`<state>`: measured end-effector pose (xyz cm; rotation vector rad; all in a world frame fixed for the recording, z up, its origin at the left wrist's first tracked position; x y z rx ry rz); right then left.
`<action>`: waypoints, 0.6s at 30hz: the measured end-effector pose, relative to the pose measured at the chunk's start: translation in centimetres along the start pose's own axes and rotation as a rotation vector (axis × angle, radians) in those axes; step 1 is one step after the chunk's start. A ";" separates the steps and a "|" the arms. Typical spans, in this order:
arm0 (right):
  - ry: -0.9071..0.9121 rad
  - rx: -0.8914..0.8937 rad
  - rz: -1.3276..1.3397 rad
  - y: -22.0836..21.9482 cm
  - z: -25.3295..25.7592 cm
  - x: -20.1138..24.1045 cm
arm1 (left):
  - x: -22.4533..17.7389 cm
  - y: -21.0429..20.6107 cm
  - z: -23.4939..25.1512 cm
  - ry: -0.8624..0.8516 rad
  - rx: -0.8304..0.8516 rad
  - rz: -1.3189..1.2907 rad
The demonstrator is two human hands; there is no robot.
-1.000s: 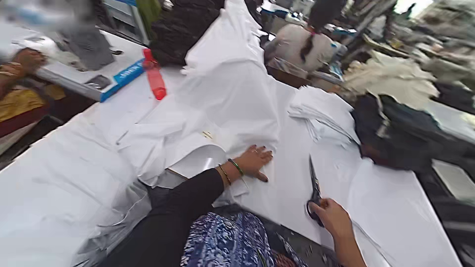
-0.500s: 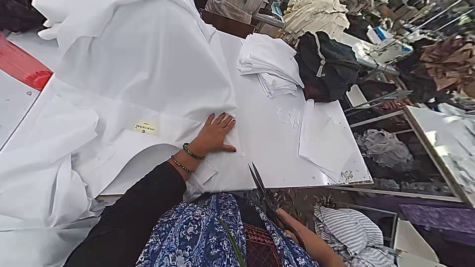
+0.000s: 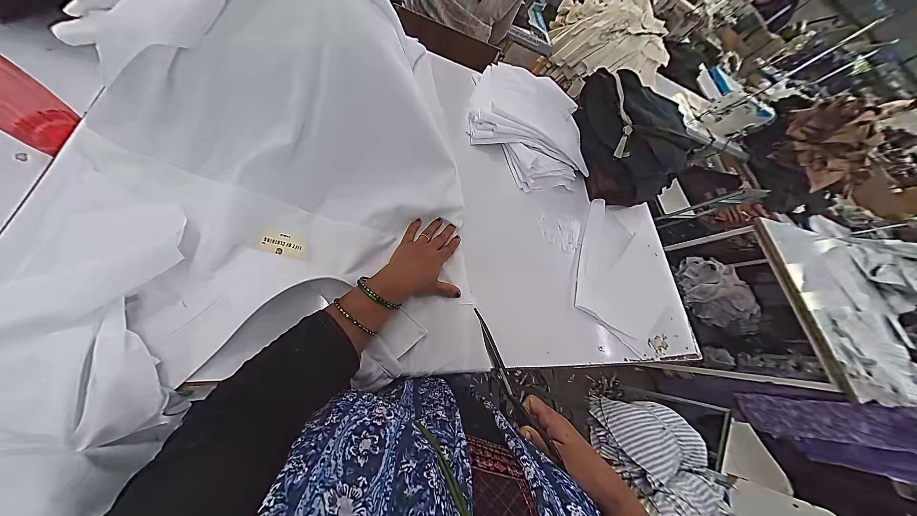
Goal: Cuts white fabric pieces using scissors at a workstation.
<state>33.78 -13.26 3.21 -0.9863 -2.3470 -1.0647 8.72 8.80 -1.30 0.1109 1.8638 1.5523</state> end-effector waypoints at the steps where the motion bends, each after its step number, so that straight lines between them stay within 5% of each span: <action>1: -0.006 0.007 0.013 -0.1 0.0 -0.1 | 0.0 0.0 0.0 0.001 0.005 0.002; 6: -0.050 0.074 -0.035 0.2 0.6 0.8 | 0.0 0.0 0.1 0.000 0.006 0.000; 18: 0.016 -0.087 0.055 -1.1 1.7 2.0 | -0.1 0.0 0.0 0.028 -0.025 -0.021</action>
Point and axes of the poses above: each hand's wrist, its own z-axis towards the middle knuckle, its own y-axis out of the back of the hand, x = y × z, the point moved 4 cm from there along z, towards the middle knuckle, and after that the axes turned 9 degrees about -x, right-handed, at the moved point
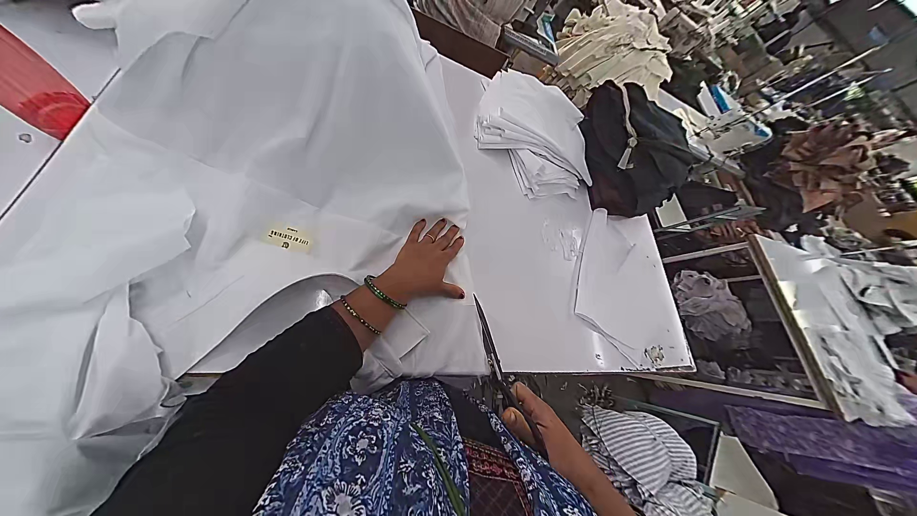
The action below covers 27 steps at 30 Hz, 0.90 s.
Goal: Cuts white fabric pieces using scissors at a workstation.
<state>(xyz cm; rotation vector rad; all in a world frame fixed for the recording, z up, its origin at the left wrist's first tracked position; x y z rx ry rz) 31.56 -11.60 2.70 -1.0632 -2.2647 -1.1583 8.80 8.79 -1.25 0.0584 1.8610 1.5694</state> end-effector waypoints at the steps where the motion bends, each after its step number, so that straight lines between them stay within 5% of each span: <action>1: -0.001 -0.001 0.007 0.0 0.0 0.2 | 0.0 0.0 0.0 0.009 0.002 -0.001; 11: -0.022 0.171 0.097 0.6 1.0 0.1 | -0.2 0.2 0.1 0.068 0.048 0.016; 27: -0.078 0.101 0.184 0.1 2.7 2.8 | -0.3 0.2 -0.1 0.106 0.030 -0.021</action>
Point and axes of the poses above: each hand's wrist, its own z-axis towards the middle knuckle, its own y-axis out of the back of the hand, x = y × z, the point moved 4 cm from there along z, towards the middle knuckle, and after that the axes turned 9 degrees about -x, right-handed, at the moved point
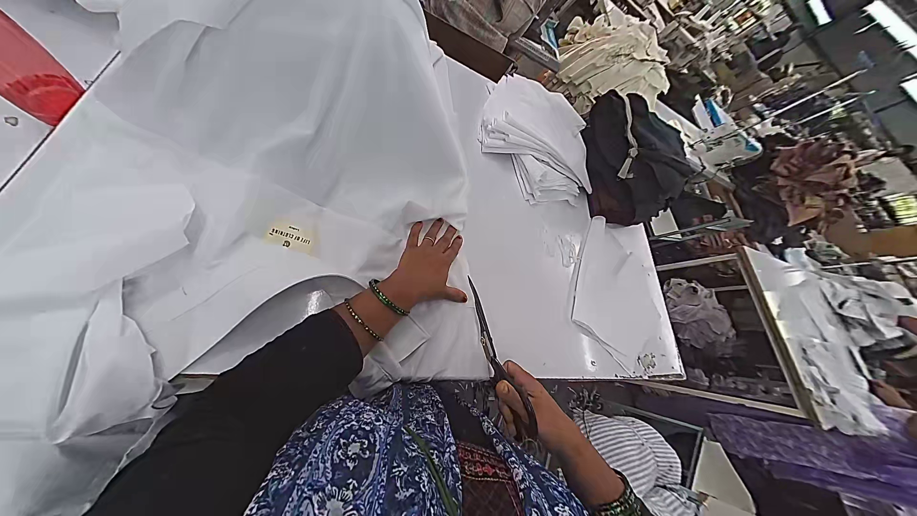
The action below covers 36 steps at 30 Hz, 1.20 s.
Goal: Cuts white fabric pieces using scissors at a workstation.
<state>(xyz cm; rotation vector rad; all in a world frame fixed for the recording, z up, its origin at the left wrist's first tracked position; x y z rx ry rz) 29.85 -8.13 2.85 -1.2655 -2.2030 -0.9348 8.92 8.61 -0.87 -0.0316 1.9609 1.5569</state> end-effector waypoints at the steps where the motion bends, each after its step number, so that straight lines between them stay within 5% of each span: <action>1: 0.000 -0.019 0.014 -0.1 -0.1 0.1 | 0.0 0.0 0.0 0.005 0.004 0.002; 9: -0.012 0.122 -0.073 0.2 0.9 0.5 | -0.3 0.2 0.0 0.034 0.052 0.024; 21: 0.038 -0.105 -0.033 -1.2 -0.6 -0.8 | -0.1 0.2 0.0 0.067 -0.023 -0.010; 36: -0.042 0.006 -0.010 -0.4 0.5 0.8 | -0.2 0.4 0.0 0.076 -0.019 0.009</action>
Point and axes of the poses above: each hand's wrist, its own z-axis towards the middle knuckle, its own y-axis out of the back of the hand, x = y × z, the point moved 4 cm from there along z, towards the middle knuckle, and after that the axes turned 9 degrees about -x, right-handed, at the moved point
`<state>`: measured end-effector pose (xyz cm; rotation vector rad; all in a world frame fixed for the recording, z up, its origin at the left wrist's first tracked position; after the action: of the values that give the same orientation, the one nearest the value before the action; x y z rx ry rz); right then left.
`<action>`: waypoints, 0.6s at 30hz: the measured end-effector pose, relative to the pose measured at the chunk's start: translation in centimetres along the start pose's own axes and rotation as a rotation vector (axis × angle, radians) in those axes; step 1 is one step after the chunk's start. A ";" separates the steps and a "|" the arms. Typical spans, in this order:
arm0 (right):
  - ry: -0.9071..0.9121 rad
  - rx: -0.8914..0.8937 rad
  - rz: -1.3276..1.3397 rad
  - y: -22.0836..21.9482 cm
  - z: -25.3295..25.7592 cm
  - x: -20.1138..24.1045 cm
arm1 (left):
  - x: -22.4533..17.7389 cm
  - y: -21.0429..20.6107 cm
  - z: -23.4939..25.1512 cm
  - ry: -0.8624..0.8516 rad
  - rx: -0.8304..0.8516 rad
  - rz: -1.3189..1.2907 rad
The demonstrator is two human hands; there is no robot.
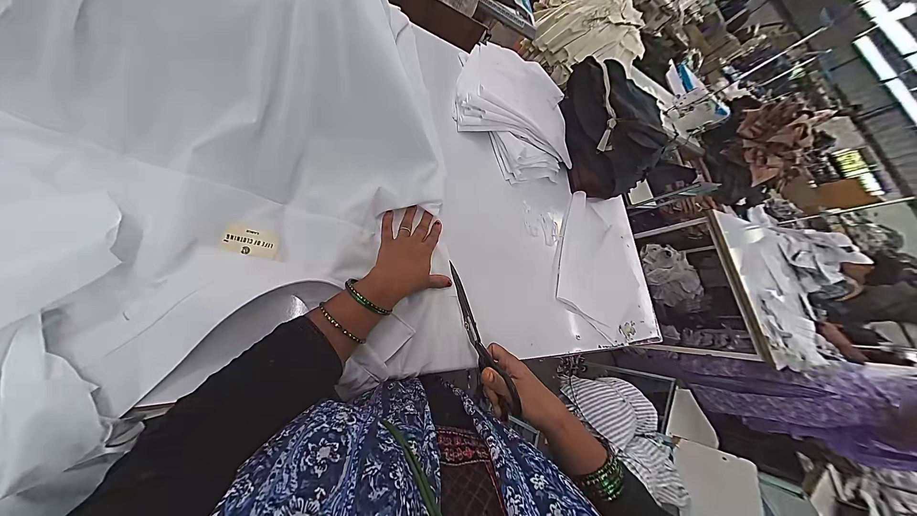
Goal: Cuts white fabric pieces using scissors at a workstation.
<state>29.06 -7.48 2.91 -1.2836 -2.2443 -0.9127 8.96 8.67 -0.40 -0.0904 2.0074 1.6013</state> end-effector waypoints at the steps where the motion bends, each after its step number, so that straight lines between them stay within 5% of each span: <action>1: 0.006 0.023 -0.026 0.1 0.3 0.1 | 0.0 0.0 0.0 -0.001 -0.002 0.000; 18: 0.039 -0.051 0.032 -0.1 2.0 2.8 | -0.2 0.2 0.1 0.013 0.074 -0.023</action>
<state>27.51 -4.40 3.23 -1.3081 -2.1775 -0.9806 9.09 8.79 -0.18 -0.0959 2.0661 1.5144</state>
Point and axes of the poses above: each hand's wrist, its own z-axis towards the middle knuckle, its own y-axis out of the back of the hand, x = y × z, the point moved 4 cm from there along z, towards the middle knuckle, and after that the axes turned 9 degrees about -x, right-handed, at the moved point
